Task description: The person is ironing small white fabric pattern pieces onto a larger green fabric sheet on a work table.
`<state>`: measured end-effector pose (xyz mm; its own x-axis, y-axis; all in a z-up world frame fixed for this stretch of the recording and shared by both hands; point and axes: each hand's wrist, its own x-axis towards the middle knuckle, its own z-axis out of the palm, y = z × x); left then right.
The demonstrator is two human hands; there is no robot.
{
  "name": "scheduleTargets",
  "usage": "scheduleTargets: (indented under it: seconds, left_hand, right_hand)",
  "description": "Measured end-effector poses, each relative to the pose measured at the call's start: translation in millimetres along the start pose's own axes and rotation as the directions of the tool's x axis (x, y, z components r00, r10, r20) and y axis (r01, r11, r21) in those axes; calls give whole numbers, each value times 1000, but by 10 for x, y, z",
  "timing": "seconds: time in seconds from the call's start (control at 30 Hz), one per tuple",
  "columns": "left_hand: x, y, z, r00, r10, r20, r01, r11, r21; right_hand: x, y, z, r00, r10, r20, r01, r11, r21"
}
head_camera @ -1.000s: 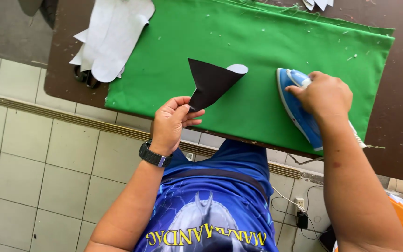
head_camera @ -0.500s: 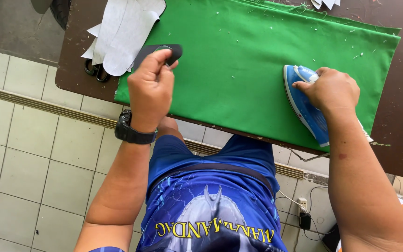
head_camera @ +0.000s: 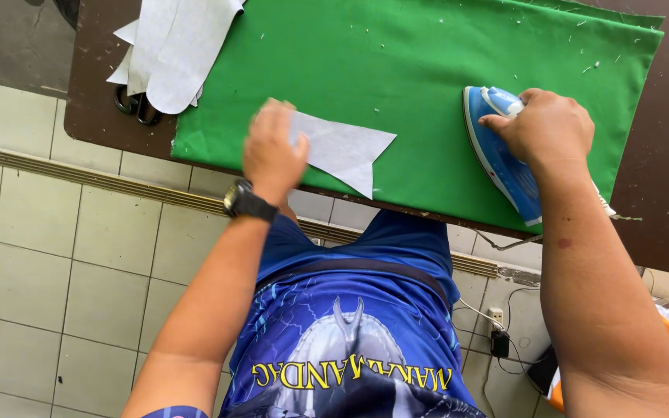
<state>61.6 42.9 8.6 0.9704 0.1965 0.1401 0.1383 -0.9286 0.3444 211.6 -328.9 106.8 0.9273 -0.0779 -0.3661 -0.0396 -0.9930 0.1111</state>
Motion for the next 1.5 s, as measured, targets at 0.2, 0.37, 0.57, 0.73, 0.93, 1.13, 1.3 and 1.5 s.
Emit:
scheduleTargets:
  seconds: [0.2,0.37,0.57,0.73,0.93,1.13,1.3,1.5]
  left_hand:
    - [330,-546,200,858,-473,199,503,854,-136]
    - [217,-645,681,804,-534,261,594,722,-354]
    - [-2,-90,125,876,-463,138,483,845,-231]
    - [52,-301,200,876,-443,191,480,836,-264]
    - [-6,-635,385,922,-378,87,374,803,-464]
    - [-58,-585,220,855,-508,104,367,451,-814]
    - [-68,-616,125,865,-478,155,302,248,-921]
    - [-53,-590,-40,861,-468,200,357,276,-892]
  right_hand:
    - [-127,-90,-121,997,-60,38,59,998,13]
    - [-660,-405,-207,977,-212,-4,212,973,90]
    - [-992,-855,-38,916,-396,59,397,918,4]
    - [-1036,-1172,149,865,-499,52,501,864,-50]
    - [-1032,-1529,154,843,-538,30,538,842,-27]
    - [-1011,-1873,115,817,-576,22,577,816,-35]
    - [-1015,-2188,81,792,-611,11,611,792,-5]
    - [-968,-2606,131,814,-581,-7,581,813,-46]
